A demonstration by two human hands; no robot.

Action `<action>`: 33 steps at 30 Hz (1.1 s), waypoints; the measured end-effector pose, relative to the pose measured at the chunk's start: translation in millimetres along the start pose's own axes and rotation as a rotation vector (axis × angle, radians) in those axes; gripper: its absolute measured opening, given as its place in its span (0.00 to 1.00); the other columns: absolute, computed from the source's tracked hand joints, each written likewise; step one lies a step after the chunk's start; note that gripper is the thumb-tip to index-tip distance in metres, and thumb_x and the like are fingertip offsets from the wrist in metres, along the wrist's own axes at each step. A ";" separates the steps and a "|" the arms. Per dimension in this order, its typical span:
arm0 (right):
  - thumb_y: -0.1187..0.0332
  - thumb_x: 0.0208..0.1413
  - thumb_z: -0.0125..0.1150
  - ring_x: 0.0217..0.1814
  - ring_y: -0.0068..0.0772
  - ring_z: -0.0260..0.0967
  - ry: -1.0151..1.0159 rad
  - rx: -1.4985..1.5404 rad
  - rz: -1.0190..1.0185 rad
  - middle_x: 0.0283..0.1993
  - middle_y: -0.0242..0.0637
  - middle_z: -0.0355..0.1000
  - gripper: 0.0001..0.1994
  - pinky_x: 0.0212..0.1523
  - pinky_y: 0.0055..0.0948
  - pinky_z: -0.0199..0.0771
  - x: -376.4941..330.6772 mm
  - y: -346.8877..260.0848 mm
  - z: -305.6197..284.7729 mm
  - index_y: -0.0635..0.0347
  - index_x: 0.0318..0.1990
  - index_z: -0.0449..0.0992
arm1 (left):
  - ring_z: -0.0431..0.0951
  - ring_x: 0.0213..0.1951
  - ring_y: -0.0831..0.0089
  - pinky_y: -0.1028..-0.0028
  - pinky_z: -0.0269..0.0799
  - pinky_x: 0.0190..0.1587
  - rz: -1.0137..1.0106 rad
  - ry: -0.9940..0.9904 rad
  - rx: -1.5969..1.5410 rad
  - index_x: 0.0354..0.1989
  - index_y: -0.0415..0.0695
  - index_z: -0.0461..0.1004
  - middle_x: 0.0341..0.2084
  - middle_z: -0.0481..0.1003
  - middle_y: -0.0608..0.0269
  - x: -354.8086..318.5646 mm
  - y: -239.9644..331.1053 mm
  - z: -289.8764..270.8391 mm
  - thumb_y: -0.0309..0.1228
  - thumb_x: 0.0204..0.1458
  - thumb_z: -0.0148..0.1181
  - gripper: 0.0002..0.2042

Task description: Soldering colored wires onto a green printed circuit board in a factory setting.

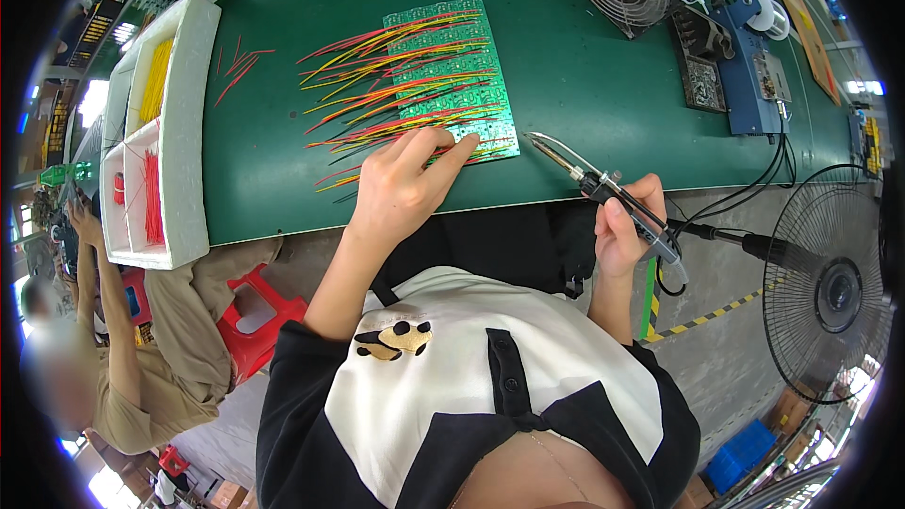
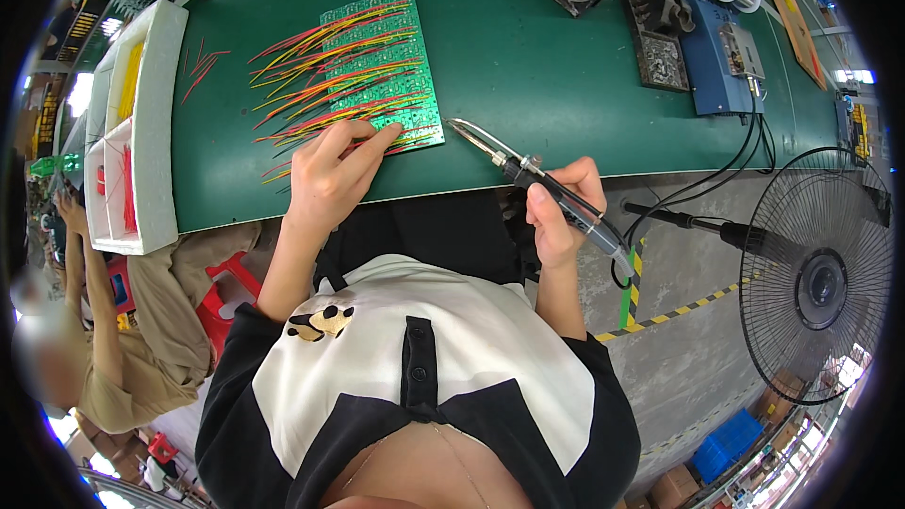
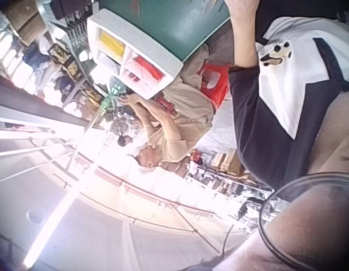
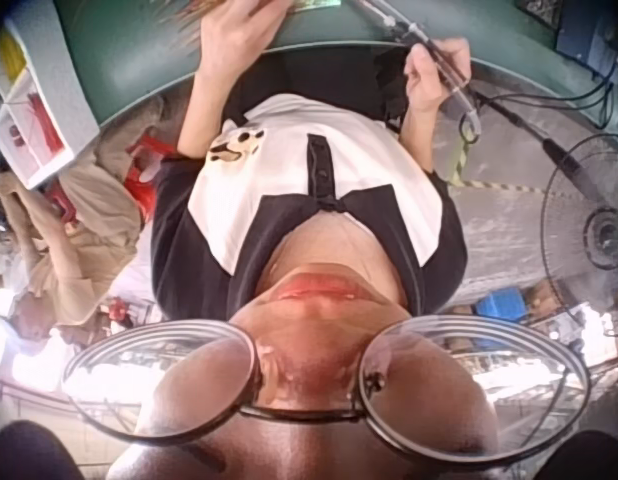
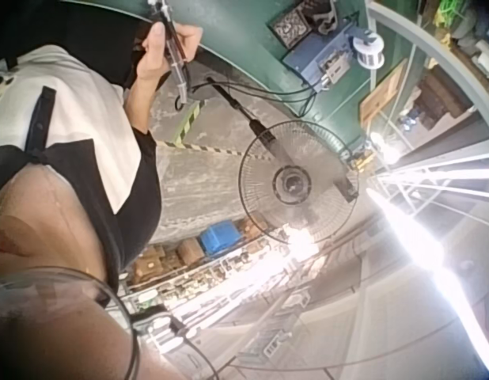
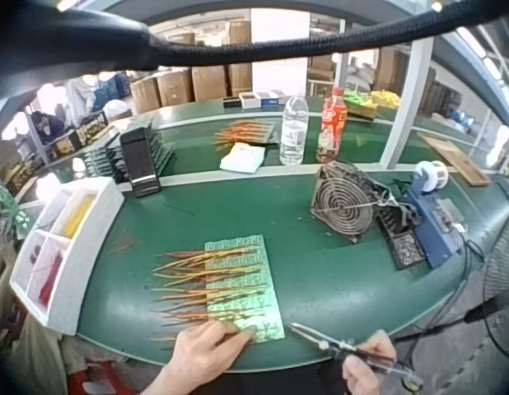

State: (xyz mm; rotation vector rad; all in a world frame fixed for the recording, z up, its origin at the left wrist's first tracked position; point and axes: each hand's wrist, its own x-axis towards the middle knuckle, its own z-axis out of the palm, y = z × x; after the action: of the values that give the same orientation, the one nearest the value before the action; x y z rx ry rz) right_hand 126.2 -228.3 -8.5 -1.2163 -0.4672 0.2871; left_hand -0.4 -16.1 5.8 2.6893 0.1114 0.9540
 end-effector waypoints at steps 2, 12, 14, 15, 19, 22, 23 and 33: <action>0.75 0.46 0.59 0.12 0.13 0.54 0.006 0.013 -0.004 0.15 0.30 0.62 0.10 0.14 0.13 0.53 0.5 0.4 -0.1 0.63 0.29 0.61 | 0.72 0.22 0.74 0.74 0.67 0.21 0.002 0.002 -0.001 0.34 0.44 0.79 0.24 0.68 0.66 0.2 -0.4 0.5 0.20 0.34 0.63 0.14; 0.76 0.46 0.58 0.12 0.13 0.52 0.037 0.049 -0.039 0.15 0.29 0.61 0.10 0.14 0.14 0.52 -0.3 4.3 0.3 0.63 0.28 0.60 | 0.71 0.21 0.74 0.73 0.66 0.21 -0.003 0.008 -0.002 0.34 0.45 0.79 0.23 0.68 0.67 -1.8 -0.6 1.8 0.20 0.34 0.63 0.14; 0.76 0.45 0.58 0.12 0.13 0.52 0.039 0.034 -0.024 0.15 0.29 0.60 0.10 0.15 0.14 0.52 -0.8 3.7 0.5 0.62 0.28 0.60 | 0.71 0.21 0.74 0.73 0.66 0.21 -0.002 0.008 -0.006 0.34 0.45 0.79 0.23 0.68 0.67 -1.9 -0.6 1.7 0.20 0.34 0.63 0.14; 0.76 0.45 0.58 0.12 0.13 0.52 0.040 0.034 -0.024 0.15 0.29 0.60 0.10 0.15 0.14 0.52 -0.8 3.6 0.5 0.62 0.28 0.60 | 0.71 0.21 0.74 0.73 0.66 0.21 -0.006 0.007 -0.003 0.34 0.45 0.79 0.23 0.68 0.67 -1.9 -0.5 1.4 0.20 0.34 0.63 0.14; 0.76 0.45 0.58 0.12 0.13 0.52 0.036 0.028 -0.032 0.15 0.29 0.60 0.10 0.15 0.13 0.51 -0.2 3.3 0.6 0.62 0.28 0.60 | 0.71 0.21 0.74 0.73 0.66 0.21 -0.006 0.013 -0.006 0.33 0.45 0.79 0.24 0.68 0.67 -2.1 -0.7 1.5 0.20 0.34 0.63 0.14; 0.76 0.46 0.58 0.12 0.13 0.52 0.035 0.029 -0.032 0.15 0.29 0.60 0.10 0.15 0.13 0.51 -0.2 3.9 0.5 0.62 0.29 0.60 | 0.71 0.21 0.74 0.73 0.67 0.21 -0.005 0.013 -0.006 0.33 0.45 0.79 0.24 0.68 0.67 -1.7 -1.2 1.4 0.20 0.34 0.63 0.14; 0.76 0.46 0.58 0.12 0.13 0.52 0.033 0.035 -0.031 0.14 0.29 0.60 0.10 0.15 0.13 0.51 -0.2 4.3 0.3 0.62 0.29 0.60 | 0.71 0.21 0.74 0.73 0.67 0.21 -0.005 0.013 -0.007 0.33 0.45 0.79 0.24 0.68 0.67 -1.5 -1.1 1.5 0.20 0.34 0.63 0.14; 0.74 0.48 0.60 0.14 0.13 0.56 -0.008 0.052 -0.054 0.27 0.49 0.73 0.11 0.17 0.13 0.57 12.6 4.4 7.0 0.63 0.30 0.61 | 0.72 0.25 0.75 0.76 0.69 0.23 0.007 -0.004 0.009 0.32 0.44 0.77 0.24 0.68 0.68 -0.4 -1.1 -0.5 0.21 0.34 0.63 0.12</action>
State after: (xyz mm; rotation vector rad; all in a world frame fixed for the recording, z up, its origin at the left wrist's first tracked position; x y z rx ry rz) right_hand 133.8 -215.4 -8.3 -1.1509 -0.4959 0.2565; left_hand -1.1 -15.1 5.6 2.7013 0.1064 0.9528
